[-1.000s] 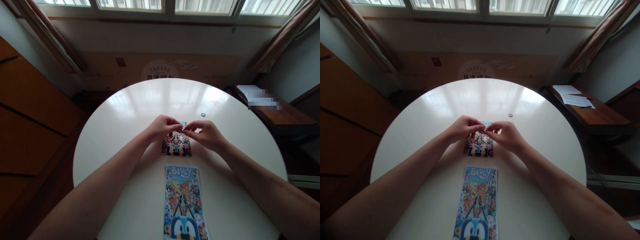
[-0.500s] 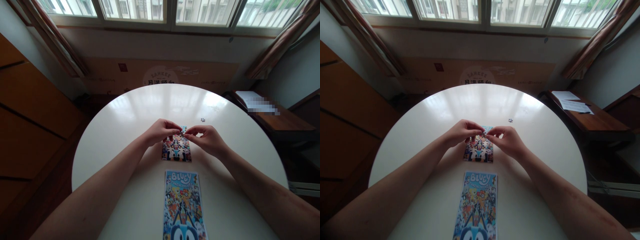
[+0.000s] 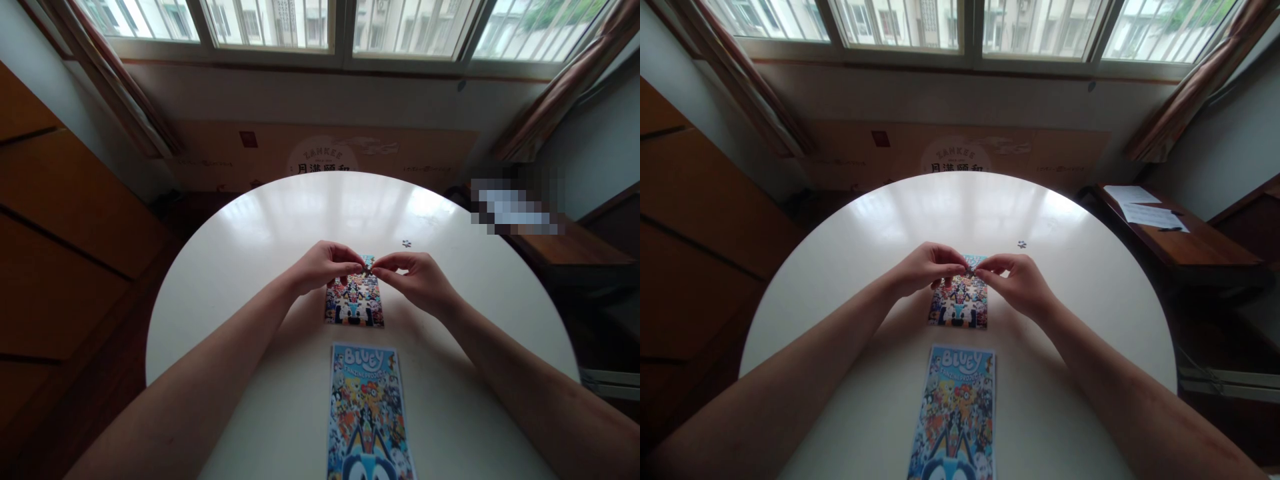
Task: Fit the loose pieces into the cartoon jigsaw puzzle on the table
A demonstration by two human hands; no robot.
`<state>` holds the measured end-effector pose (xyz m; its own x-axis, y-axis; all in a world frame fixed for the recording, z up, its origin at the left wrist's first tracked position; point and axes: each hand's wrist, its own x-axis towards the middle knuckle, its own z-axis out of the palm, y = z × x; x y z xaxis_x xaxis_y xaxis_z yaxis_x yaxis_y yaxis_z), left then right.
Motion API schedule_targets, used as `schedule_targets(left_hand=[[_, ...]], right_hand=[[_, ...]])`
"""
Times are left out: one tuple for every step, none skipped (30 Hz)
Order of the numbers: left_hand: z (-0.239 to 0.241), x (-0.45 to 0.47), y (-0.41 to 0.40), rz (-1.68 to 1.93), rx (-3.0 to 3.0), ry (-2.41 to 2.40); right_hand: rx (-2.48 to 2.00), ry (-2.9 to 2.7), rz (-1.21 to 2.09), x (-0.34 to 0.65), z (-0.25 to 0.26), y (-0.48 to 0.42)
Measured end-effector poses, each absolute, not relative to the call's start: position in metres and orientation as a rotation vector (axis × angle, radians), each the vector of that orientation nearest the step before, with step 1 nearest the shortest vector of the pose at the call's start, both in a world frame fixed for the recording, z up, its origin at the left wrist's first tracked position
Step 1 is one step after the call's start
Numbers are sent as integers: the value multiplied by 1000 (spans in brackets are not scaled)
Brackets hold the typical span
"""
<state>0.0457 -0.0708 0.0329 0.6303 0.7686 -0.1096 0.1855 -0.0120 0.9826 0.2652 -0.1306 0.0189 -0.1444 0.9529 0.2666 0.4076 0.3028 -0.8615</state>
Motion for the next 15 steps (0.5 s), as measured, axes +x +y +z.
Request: schedule_targets(left_hand=[[33, 46, -71, 562, 1553, 820], [32, 46, -71, 571, 1556, 821], [32, 46, -71, 584, 1559, 826], [32, 47, -71, 600, 1560, 834], [32, 47, -71, 615, 1561, 841], [32, 47, -72, 629, 1561, 845], [33, 48, -72, 640, 1561, 845], [33, 48, -73, 646, 1565, 841], [33, 48, -73, 650, 1571, 836], [34, 48, -73, 651, 1578, 831], [34, 48, -73, 651, 1585, 827], [34, 48, -74, 648, 1594, 825], [34, 49, -73, 639, 1602, 823], [33, 49, -73, 627, 1612, 819], [32, 49, -73, 609, 1627, 811]], right_hand=[[-1233, -1686, 837, 265, 19, -130], [-1225, -1650, 886, 265, 20, -130], [-1219, -1607, 945, 264, 21, -131], [-1215, -1559, 1005, 263, 22, -131], [-1212, -1512, 1060, 262, 23, -132], [-1211, -1473, 1101, 261, 23, -133], [-1210, -1445, 1129, 260, 24, -134], [-1209, -1429, 1143, 259, 24, -135], [-1207, -1421, 1148, 258, 24, -135], [-1201, -1417, 1146, 257, 23, -135], [-1191, -1412, 1137, 257, 22, -135], [-1177, -1407, 1121, 256, 22, -134], [-1163, -1400, 1100, 256, 21, -134], [-1152, -1394, 1078, 256, 20, -133], [-1146, -1386, 1058, 256, 19, -132]])
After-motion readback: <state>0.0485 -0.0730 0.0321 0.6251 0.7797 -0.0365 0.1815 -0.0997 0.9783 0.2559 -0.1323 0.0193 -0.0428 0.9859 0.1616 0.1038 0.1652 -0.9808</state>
